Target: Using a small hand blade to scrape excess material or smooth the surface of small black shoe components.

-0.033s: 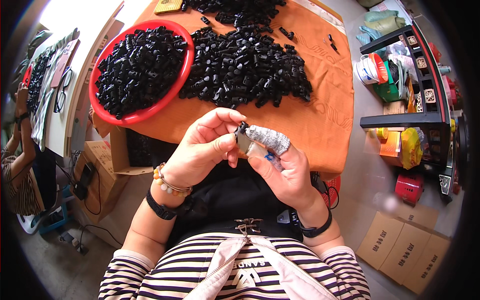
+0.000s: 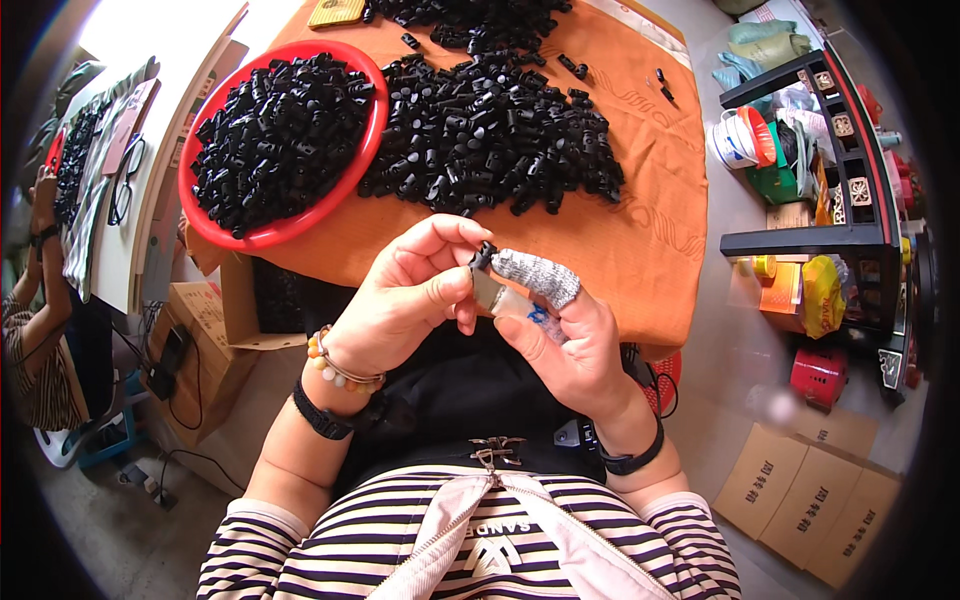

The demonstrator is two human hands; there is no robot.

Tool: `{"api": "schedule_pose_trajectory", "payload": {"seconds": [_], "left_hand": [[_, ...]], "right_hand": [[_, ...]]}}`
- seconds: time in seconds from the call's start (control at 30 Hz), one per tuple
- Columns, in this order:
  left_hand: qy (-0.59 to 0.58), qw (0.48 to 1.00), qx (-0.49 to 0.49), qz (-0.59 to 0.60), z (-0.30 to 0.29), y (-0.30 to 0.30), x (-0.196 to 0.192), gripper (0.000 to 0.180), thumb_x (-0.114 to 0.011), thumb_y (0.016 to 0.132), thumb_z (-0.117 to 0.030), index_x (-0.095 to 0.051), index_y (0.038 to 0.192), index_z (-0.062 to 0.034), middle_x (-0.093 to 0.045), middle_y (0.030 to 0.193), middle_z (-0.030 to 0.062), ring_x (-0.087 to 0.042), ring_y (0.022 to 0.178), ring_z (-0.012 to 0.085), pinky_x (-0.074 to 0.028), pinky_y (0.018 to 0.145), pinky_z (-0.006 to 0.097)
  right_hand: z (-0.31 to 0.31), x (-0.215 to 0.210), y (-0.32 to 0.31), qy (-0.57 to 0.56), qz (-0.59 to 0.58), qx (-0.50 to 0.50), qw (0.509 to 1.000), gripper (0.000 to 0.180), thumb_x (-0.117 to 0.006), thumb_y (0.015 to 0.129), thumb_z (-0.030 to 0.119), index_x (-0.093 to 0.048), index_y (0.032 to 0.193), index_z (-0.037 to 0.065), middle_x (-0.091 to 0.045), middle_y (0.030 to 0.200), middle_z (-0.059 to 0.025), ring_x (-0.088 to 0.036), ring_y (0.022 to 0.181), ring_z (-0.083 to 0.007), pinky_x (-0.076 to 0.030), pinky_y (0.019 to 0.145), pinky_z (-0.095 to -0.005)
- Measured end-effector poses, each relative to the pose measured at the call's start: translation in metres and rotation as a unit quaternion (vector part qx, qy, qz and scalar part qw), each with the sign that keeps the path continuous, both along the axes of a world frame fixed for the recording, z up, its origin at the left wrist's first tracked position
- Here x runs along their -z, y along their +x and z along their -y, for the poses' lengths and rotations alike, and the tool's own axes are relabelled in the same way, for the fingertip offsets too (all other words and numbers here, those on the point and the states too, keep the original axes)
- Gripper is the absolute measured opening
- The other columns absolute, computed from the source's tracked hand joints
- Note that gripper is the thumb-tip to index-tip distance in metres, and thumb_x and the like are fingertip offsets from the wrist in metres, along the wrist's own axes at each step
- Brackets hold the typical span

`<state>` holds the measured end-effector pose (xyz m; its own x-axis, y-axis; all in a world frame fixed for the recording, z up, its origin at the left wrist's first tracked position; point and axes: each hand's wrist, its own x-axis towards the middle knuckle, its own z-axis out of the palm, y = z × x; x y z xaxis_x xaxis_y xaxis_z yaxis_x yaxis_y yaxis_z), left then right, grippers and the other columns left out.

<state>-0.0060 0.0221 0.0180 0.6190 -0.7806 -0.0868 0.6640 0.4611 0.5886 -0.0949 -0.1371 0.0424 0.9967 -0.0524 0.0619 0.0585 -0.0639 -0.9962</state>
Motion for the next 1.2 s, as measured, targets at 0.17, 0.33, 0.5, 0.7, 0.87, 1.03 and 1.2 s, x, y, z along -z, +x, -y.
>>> {"api": "schedule_pose_trajectory", "payload": {"seconds": [0.17, 0.33, 0.5, 0.7, 0.87, 1.03, 1.2], "left_hand": [[-0.006, 1.0, -0.002, 0.003, 0.003, 0.0039, 0.0023, 0.033, -0.06, 0.085, -0.009, -0.048, 0.115, -0.004, -0.055, 0.092, 0.0022, -0.057, 0.068, 0.0085, -0.05, 0.06, 0.023], [-0.008, 1.0, -0.004, 0.002, 0.003, 0.001, 0.0004, 0.033, -0.06, 0.084, -0.008, -0.048, 0.115, -0.004, -0.055, 0.092, 0.0021, -0.056, 0.069, 0.0083, -0.05, 0.06, 0.022], [0.003, 1.0, 0.002, 0.008, 0.002, 0.0003, -0.0033, 0.033, -0.06, 0.084, -0.008, -0.048, 0.115, -0.0038, -0.055, 0.091, 0.0018, -0.056, 0.069, 0.0081, -0.05, 0.06, 0.022], [-0.011, 1.0, 0.009, 0.01, 0.0028, -0.0005, -0.0032, 0.033, -0.06, 0.084, -0.008, -0.048, 0.115, -0.0034, -0.055, 0.092, 0.0022, -0.056, 0.069, 0.0083, -0.05, 0.06, 0.023], [-0.019, 1.0, 0.01, 0.009, 0.0019, -0.0011, -0.0024, 0.032, -0.06, 0.085, -0.008, -0.049, 0.114, -0.0033, -0.055, 0.093, 0.0027, -0.056, 0.069, 0.0091, -0.049, 0.06, 0.023], [-0.018, 1.0, 0.013, 0.016, 0.0011, -0.0003, -0.0018, 0.032, -0.06, 0.085, -0.008, -0.049, 0.114, -0.0032, -0.056, 0.095, 0.0034, -0.056, 0.07, 0.0092, -0.05, 0.06, 0.023], [-0.016, 1.0, 0.012, 0.011, 0.0013, -0.0003, 0.0014, 0.033, -0.059, 0.085, -0.008, -0.048, 0.115, -0.003, -0.056, 0.094, 0.004, -0.056, 0.07, 0.0092, -0.05, 0.06, 0.023]], "right_hand": [[-0.0011, 0.0015, 0.0034, 0.032, 0.013, 0.012, 0.999, 0.036, -0.061, 0.084, 0.01, -0.051, 0.117, -0.001, -0.063, 0.088, -0.0084, -0.059, 0.076, -0.0092, -0.048, 0.067, -0.0231], [0.0015, 0.0021, 0.0014, 0.001, 0.028, 0.01, 1.0, 0.034, -0.062, 0.084, 0.009, -0.052, 0.115, -0.001, -0.063, 0.088, -0.0083, -0.058, 0.075, -0.0087, -0.048, 0.067, -0.0231], [0.0026, 0.0002, 0.0005, -0.009, 0.031, 0.008, 0.999, 0.034, -0.062, 0.084, 0.009, -0.052, 0.114, -0.002, -0.063, 0.088, -0.0081, -0.058, 0.076, -0.0088, -0.048, 0.067, -0.0231], [0.0015, 0.0002, -0.0014, -0.005, 0.045, 0.014, 0.999, 0.035, -0.063, 0.083, 0.008, -0.052, 0.115, -0.002, -0.063, 0.088, -0.0079, -0.058, 0.077, -0.0091, -0.048, 0.068, -0.0233], [0.0016, -0.0016, -0.0016, 0.002, 0.037, 0.004, 0.999, 0.034, -0.062, 0.084, 0.008, -0.052, 0.115, -0.001, -0.063, 0.088, -0.0079, -0.059, 0.076, -0.0091, -0.048, 0.068, -0.0232], [0.0019, 0.0002, -0.0016, -0.007, 0.033, 0.002, 0.999, 0.034, -0.061, 0.084, 0.007, -0.052, 0.116, 0.0, -0.063, 0.086, -0.0066, -0.057, 0.074, -0.0077, -0.047, 0.066, -0.0225], [0.0039, 0.003, -0.0017, -0.021, 0.028, 0.005, 0.999, 0.032, -0.061, 0.084, 0.008, -0.053, 0.115, 0.0, -0.063, 0.086, -0.0053, -0.055, 0.072, -0.0063, -0.046, 0.063, -0.021]]}}
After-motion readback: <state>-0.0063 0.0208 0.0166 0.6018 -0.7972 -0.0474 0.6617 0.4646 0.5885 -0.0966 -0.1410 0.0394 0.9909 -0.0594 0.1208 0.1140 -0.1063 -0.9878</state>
